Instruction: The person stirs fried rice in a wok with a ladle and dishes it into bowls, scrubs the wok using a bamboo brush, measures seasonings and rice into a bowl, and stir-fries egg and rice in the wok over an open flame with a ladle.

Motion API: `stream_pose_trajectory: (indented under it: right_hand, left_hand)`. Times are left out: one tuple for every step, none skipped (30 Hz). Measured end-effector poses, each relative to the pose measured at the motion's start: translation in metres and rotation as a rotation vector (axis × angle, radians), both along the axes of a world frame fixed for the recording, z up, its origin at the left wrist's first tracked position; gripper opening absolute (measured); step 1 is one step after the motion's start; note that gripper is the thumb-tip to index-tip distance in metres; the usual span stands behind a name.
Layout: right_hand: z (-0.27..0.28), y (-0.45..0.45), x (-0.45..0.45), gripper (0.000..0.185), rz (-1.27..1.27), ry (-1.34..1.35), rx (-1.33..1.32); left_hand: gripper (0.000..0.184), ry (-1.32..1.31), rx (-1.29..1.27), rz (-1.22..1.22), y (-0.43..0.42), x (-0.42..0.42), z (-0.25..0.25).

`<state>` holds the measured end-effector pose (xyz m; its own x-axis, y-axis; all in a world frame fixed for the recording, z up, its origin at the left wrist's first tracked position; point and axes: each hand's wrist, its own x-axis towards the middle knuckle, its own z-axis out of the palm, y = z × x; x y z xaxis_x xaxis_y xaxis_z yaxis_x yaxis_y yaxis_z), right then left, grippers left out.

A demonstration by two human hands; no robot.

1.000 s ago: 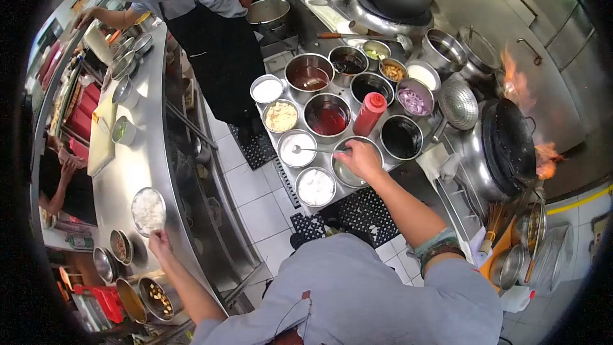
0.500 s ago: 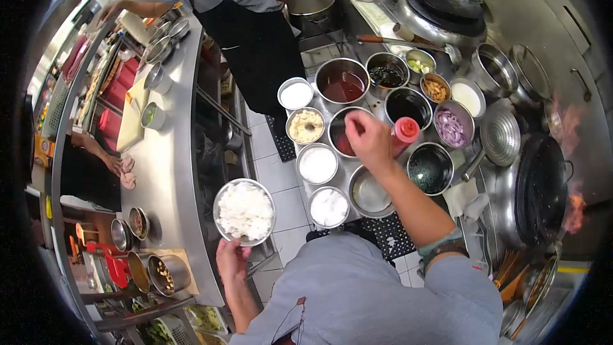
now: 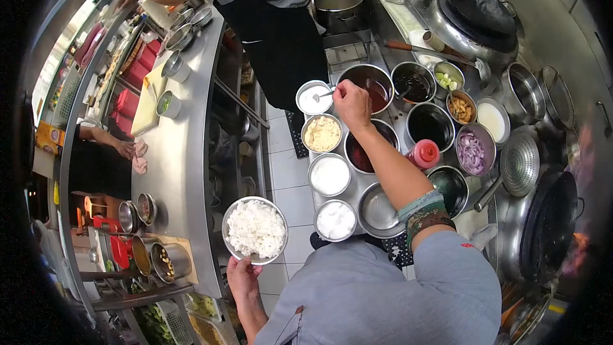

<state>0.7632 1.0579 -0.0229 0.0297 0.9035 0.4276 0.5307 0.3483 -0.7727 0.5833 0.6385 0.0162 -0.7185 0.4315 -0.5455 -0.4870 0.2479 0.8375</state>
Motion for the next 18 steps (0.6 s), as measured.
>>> stream_pose_trajectory:
  right_hand:
    - [0.0,0.002,0.0,0.01,-0.002,0.035,-0.05]
    - [0.0,0.003,0.0,0.011,-0.024,0.058,-0.087]
    - [-0.003,0.006,0.0,0.011,-0.024,0.062,-0.086]
    - [-0.008,0.009,0.0,0.011,-0.047,0.084,-0.114]
    - [-0.012,0.012,0.001,0.01,-0.071,0.106,-0.141]
    - [-0.013,0.013,0.001,0.01,-0.071,0.108,-0.139]
    - [-0.014,0.012,0.002,0.01,-0.062,0.209,-0.232]
    - [-0.015,0.012,0.003,0.01,-0.052,0.31,-0.325]
    - [-0.021,0.015,0.005,0.01,-0.053,0.31,-0.322]
    - [-0.027,0.017,0.008,0.009,-0.036,0.362,-0.325]
    - [-0.032,0.019,0.012,0.008,-0.018,0.414,-0.327]
    - [-0.029,0.016,0.017,0.009,0.005,0.455,-0.337]
    - [-0.017,0.009,0.022,0.009,0.006,0.455,-0.332]
    - [-0.003,0.001,0.028,0.008,0.025,0.509,-0.359]
    - [0.009,-0.007,0.033,0.007,0.044,0.562,-0.386]
    - [0.016,-0.012,0.039,0.009,0.054,0.592,-0.392]
    - [0.025,-0.018,0.044,0.009,0.058,0.589,-0.386]
    - [0.037,-0.027,0.05,0.008,0.085,0.626,-0.383]
  left_hand:
    - [0.012,0.007,-0.003,0.012,-0.002,0.001,0.0]
    - [0.012,0.01,-0.004,0.013,-0.004,0.001,0.0]
    - [0.011,0.01,-0.006,0.021,-0.005,0.001,0.0]
    - [0.01,0.01,-0.007,0.029,-0.005,0.002,0.001]
    - [0.01,0.012,-0.006,0.029,-0.005,0.001,0.0]
    - [0.009,0.012,-0.009,0.028,-0.004,0.001,-0.001]
    - [0.008,0.011,-0.013,0.026,-0.003,0.001,-0.001]
    - [0.008,0.013,-0.011,0.025,-0.001,0.001,-0.002]
    - [0.007,0.012,-0.014,0.026,0.001,0.001,-0.001]
    - [0.006,0.01,-0.017,0.028,0.003,0.001,-0.002]
    - [0.006,0.01,-0.014,0.027,0.006,-0.001,-0.003]
    - [0.006,0.007,-0.011,0.012,0.009,-0.004,-0.004]
    - [0.006,0.003,-0.008,-0.003,0.013,-0.006,-0.006]
    - [0.006,0.002,0.009,-0.015,0.019,-0.007,-0.006]
    - [0.006,0.001,0.015,-0.014,0.026,-0.009,-0.007]
    - [0.005,0.011,0.034,-0.034,0.033,-0.013,-0.01]
    - [0.005,0.019,0.052,-0.053,0.04,-0.016,-0.014]
    - [0.007,0.025,0.058,-0.079,0.049,-0.021,-0.017]
